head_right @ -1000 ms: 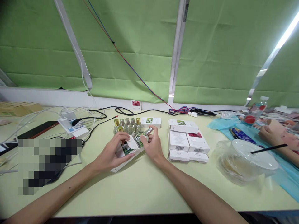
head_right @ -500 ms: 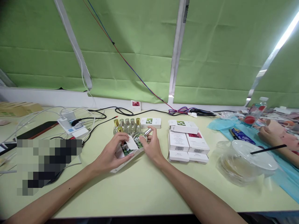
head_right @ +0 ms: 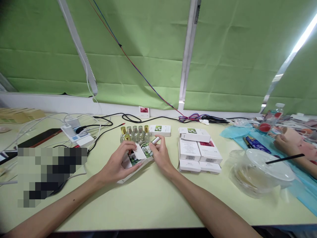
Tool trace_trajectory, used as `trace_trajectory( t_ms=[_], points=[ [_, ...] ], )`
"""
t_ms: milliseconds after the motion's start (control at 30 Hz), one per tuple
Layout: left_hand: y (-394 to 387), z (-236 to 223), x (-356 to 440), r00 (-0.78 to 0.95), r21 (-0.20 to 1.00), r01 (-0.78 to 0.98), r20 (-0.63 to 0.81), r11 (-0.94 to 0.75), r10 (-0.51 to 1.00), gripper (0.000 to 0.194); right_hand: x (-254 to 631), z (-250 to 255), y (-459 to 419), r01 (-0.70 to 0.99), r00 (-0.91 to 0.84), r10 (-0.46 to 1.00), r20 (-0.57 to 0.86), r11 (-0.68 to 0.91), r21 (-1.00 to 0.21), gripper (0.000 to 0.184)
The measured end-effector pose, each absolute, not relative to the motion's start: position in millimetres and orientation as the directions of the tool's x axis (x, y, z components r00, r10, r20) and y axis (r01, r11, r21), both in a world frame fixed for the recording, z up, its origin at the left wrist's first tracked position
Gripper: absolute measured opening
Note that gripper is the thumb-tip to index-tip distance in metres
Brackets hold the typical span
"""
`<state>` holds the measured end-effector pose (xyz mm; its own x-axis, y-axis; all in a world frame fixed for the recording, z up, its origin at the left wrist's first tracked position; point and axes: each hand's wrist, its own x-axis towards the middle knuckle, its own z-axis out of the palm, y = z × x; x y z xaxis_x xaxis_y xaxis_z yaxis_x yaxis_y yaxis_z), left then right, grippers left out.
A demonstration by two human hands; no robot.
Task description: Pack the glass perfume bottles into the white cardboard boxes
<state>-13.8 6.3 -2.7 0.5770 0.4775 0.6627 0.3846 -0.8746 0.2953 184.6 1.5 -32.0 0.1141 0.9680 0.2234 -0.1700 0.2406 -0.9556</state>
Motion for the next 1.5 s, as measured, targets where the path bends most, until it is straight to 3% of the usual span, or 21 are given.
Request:
trace_trajectory(
  t_ms=[867, 1500],
  points=[
    [7.1, -3.7, -11.2, 0.561, 0.292, 0.381, 0.681, -0.877, 0.470, 0.035, 184.8, -34.0, 2.0, -0.074, 0.131, 0.974, 0.187, 0.198, -0.978, 0.050],
    [6.0, -2.3, -10.8, 0.567, 0.285, 0.368, 0.685, -0.885, 0.457, 0.035, 184.8, -28.0, 1.7, -0.276, 0.110, 0.985, 0.131, 0.156, -0.948, 0.060]
  ],
)
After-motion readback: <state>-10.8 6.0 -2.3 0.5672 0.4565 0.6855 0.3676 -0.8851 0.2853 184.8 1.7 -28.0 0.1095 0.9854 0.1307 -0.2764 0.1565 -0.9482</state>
